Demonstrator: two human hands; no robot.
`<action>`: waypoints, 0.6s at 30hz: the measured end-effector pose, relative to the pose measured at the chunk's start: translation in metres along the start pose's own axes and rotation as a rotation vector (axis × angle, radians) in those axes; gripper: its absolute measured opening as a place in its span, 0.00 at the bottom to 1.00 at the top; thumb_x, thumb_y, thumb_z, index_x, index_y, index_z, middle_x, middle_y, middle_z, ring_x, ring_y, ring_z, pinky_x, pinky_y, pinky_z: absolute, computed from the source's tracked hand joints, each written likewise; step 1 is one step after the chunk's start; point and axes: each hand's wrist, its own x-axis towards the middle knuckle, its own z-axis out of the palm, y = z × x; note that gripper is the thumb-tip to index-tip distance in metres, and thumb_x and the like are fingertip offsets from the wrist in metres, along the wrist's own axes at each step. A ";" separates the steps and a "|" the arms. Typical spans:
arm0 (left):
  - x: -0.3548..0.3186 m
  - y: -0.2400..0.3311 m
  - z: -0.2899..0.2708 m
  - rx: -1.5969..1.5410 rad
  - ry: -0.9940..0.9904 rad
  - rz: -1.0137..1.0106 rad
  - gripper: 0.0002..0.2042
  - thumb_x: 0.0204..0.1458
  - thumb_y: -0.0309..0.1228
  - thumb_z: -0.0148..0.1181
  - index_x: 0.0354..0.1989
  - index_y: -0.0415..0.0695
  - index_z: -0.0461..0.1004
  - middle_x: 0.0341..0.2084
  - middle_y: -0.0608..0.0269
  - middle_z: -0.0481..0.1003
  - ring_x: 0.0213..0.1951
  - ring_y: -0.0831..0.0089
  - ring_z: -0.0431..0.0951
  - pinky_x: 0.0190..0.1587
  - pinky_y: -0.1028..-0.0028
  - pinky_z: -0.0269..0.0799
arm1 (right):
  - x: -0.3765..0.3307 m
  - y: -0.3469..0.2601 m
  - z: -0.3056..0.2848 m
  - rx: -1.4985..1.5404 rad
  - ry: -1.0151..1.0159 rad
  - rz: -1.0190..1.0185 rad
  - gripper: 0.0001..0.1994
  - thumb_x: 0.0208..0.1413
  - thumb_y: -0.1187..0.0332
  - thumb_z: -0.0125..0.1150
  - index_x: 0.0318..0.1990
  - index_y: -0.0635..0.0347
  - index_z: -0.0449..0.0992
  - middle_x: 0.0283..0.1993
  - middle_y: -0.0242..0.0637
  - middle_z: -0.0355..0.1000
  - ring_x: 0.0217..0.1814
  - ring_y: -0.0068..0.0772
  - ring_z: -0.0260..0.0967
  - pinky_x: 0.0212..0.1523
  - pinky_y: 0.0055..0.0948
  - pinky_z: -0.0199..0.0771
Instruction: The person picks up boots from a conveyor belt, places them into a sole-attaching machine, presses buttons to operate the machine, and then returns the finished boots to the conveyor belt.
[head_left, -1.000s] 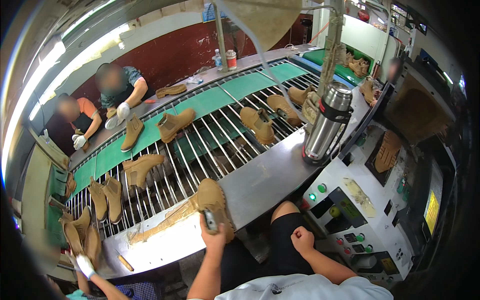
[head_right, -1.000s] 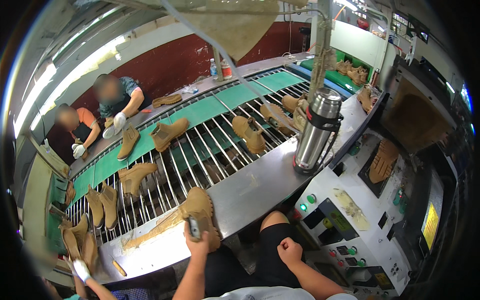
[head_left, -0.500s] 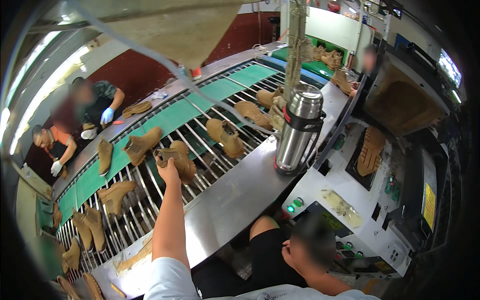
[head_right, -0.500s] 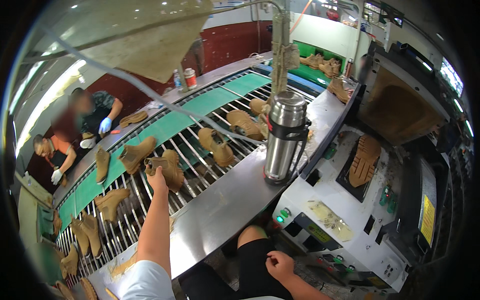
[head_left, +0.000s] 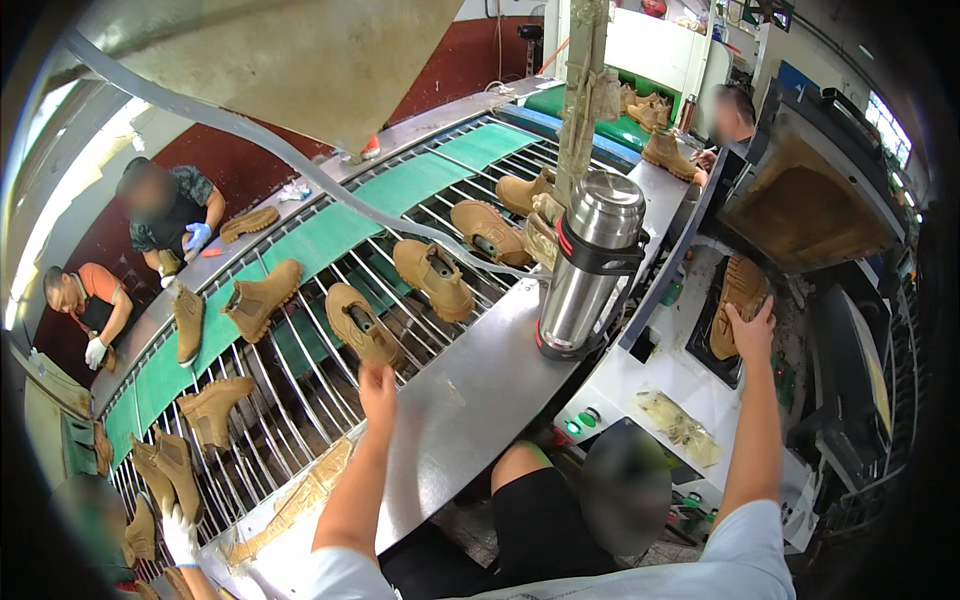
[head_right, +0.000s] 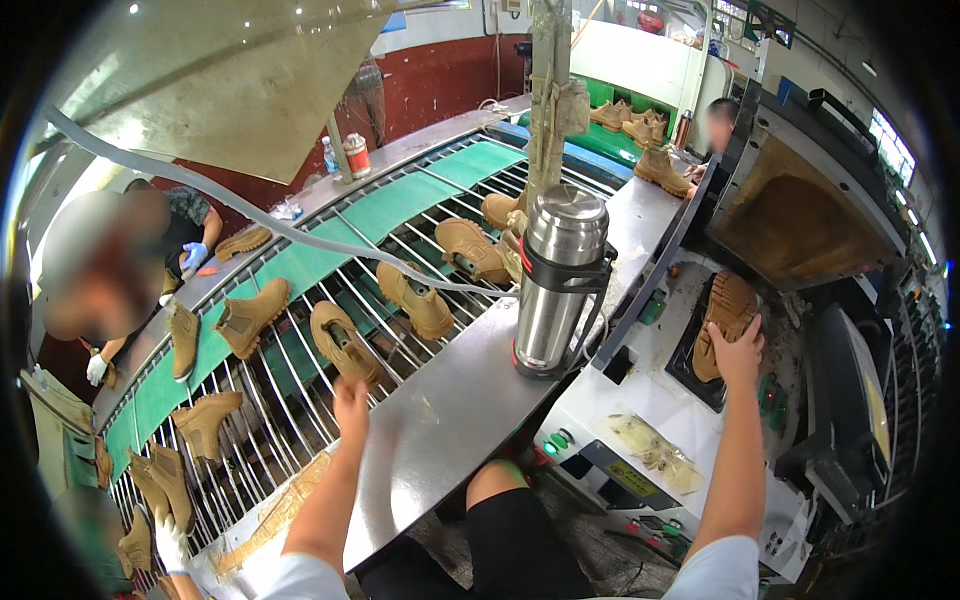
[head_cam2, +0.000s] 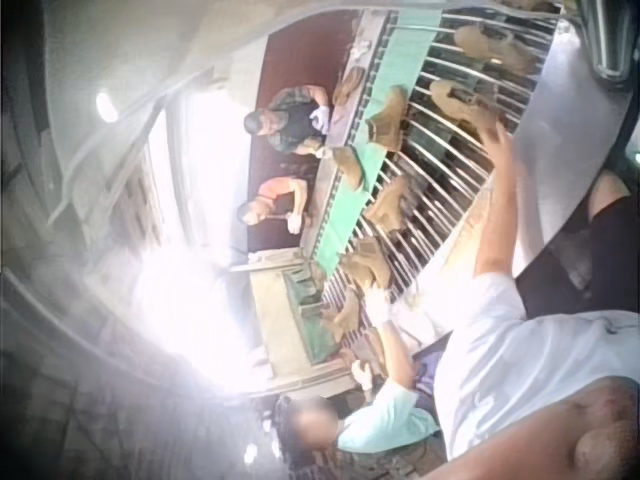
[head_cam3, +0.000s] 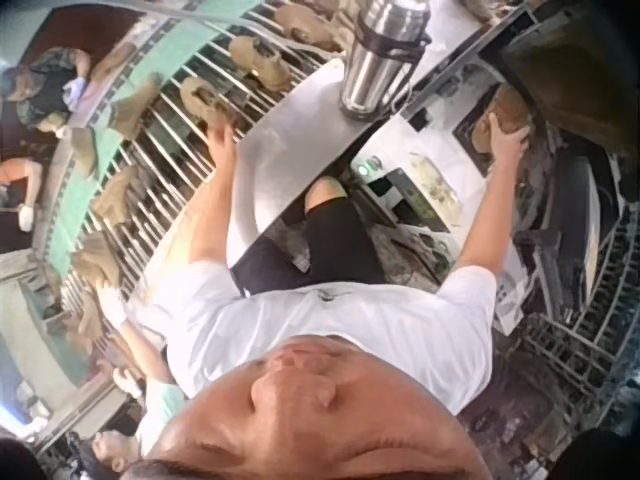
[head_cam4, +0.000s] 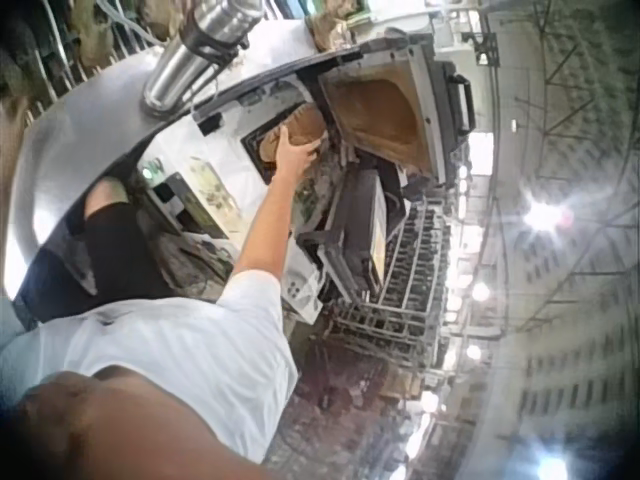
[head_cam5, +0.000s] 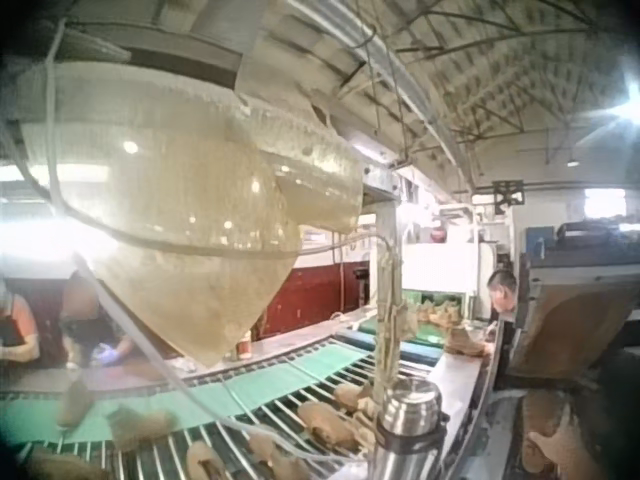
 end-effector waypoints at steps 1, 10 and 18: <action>-0.041 0.022 -0.006 -0.039 -0.124 -0.062 0.07 0.56 0.30 0.56 0.32 0.38 0.71 0.19 0.66 0.70 0.22 0.78 0.69 0.27 0.76 0.67 | 0.011 -0.001 -0.006 -0.016 -0.091 0.062 0.52 0.45 0.37 0.60 0.71 0.53 0.41 0.68 0.63 0.49 0.69 0.58 0.51 0.65 0.46 0.56; -0.232 0.024 -0.064 0.057 -0.104 -0.209 0.05 0.52 0.21 0.52 0.29 0.34 0.75 0.19 0.61 0.75 0.22 0.78 0.74 0.28 0.78 0.71 | 0.053 -0.043 -0.010 -0.078 -0.452 0.116 0.61 0.33 0.45 0.69 0.69 0.70 0.37 0.63 0.62 0.58 0.61 0.53 0.63 0.58 0.40 0.66; -0.228 0.017 -0.069 -0.321 -0.103 -0.389 0.04 0.54 0.23 0.51 0.32 0.36 0.72 0.20 0.62 0.74 0.20 0.78 0.71 0.23 0.79 0.67 | 0.086 0.017 -0.102 0.808 -0.424 0.299 0.16 0.37 0.58 0.63 0.32 0.56 0.77 0.28 0.36 0.73 0.28 0.38 0.71 0.32 0.36 0.73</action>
